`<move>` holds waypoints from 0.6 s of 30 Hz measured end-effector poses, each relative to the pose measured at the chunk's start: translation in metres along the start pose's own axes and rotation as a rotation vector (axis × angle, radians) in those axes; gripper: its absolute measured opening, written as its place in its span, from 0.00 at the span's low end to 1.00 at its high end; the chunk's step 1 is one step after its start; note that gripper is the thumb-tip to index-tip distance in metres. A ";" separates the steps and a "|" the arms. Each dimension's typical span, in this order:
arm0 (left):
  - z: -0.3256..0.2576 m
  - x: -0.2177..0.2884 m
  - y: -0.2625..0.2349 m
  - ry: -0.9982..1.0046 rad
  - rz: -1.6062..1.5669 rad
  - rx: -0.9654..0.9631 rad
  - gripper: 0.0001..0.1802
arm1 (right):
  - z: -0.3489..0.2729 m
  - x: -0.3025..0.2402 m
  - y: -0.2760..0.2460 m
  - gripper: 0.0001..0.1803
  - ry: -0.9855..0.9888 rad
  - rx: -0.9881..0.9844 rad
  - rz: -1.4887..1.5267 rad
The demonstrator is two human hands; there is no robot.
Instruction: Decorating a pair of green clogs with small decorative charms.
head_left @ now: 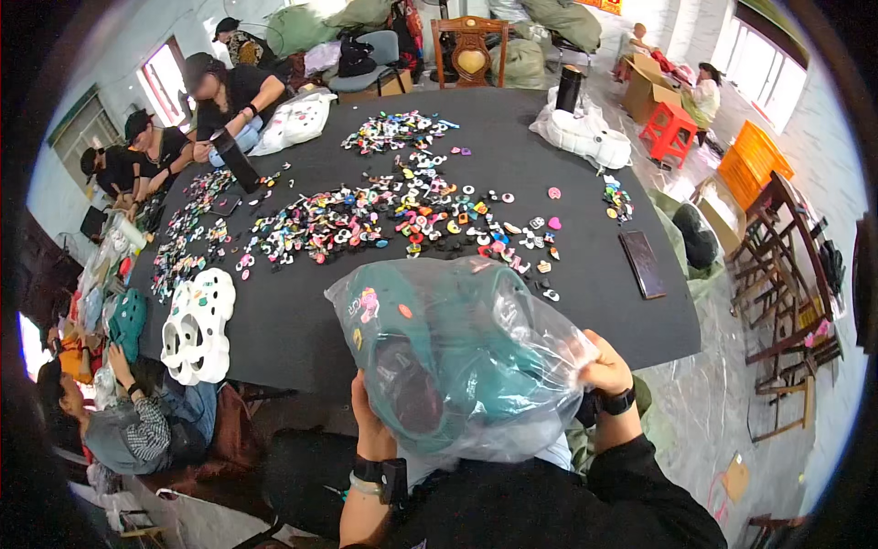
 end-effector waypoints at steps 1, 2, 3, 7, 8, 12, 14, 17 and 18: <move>-0.001 0.001 0.005 -0.005 -0.044 0.022 0.35 | -0.011 0.015 -0.006 0.10 0.188 0.039 -0.007; 0.001 0.000 0.006 -0.011 -0.089 0.043 0.29 | -0.026 0.031 -0.012 0.09 0.377 0.079 -0.015; -0.013 0.005 0.001 -0.023 -0.090 0.068 0.29 | -0.045 0.036 0.003 0.10 0.518 0.017 0.024; 0.000 -0.002 -0.003 -0.106 0.013 0.028 0.32 | -0.097 0.061 0.021 0.16 0.652 0.086 0.237; 0.000 -0.002 -0.003 -0.102 0.071 0.039 0.35 | -0.110 0.064 0.032 0.21 0.685 0.116 0.365; -0.009 0.006 -0.004 0.017 0.293 0.025 0.46 | -0.150 0.102 0.063 0.43 0.817 0.249 0.526; -0.013 0.015 0.015 0.115 0.462 -0.043 0.56 | -0.130 0.091 0.074 0.45 0.688 0.409 0.740; -0.009 0.005 0.001 0.104 0.558 -0.054 0.60 | -0.164 0.124 0.073 0.46 0.709 0.504 0.679; -0.009 0.008 0.004 0.091 0.567 -0.033 0.60 | -0.123 0.094 0.073 0.47 0.706 0.530 0.703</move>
Point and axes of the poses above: each hand's wrist, its own z-axis towards the middle knuckle, its own y-axis out of the palm, x = y × z, the point moved 6 cm from there along z, towards the middle knuckle, and after that the axes turned 9 degrees about -x, right-handed, at the moved point
